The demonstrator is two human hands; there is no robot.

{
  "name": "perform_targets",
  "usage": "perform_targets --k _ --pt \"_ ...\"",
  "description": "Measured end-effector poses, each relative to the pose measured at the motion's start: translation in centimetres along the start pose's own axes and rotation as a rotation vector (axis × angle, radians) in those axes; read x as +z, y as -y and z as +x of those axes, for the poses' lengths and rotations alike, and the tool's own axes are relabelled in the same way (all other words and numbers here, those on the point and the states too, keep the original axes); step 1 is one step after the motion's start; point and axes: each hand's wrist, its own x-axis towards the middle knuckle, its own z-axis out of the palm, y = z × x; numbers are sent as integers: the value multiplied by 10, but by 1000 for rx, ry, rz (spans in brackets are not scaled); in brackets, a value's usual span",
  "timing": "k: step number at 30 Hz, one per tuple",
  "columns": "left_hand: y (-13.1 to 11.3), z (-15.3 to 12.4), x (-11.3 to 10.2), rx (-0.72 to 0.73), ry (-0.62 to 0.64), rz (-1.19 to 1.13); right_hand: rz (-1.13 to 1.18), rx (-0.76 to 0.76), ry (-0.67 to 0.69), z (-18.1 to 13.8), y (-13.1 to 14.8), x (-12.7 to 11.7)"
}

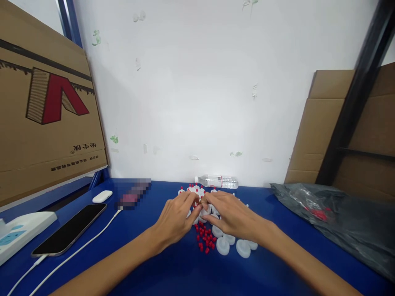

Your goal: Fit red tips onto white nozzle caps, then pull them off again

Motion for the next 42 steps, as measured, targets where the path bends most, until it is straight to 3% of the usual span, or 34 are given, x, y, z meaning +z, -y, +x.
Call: perform_targets --k 6,11,13,15,19,24,29,37,42 --pt "-1 0 0 59 92 -66 -11 -19 -30 -4 -1 2" --pt "1 1 2 -109 72 -329 -195 -87 -74 -7 -35 -3" --pt "0 1 1 -154 63 -386 -216 50 -136 -14 -63 -8" --pt "-2 0 0 -108 73 -352 -177 232 -206 -24 -89 -12" --pt "-7 -2 0 31 119 -175 -70 418 -165 -36 -119 -5" --pt "-6 -4 1 109 161 -95 38 538 15 -39 -122 14" --pt "-3 -3 3 145 146 -16 88 572 101 -43 -123 17" --pt "-4 -5 6 203 97 -26 66 529 98 -45 -122 17" --pt "-5 -5 5 218 106 -13 -47 466 22 -42 -123 12"
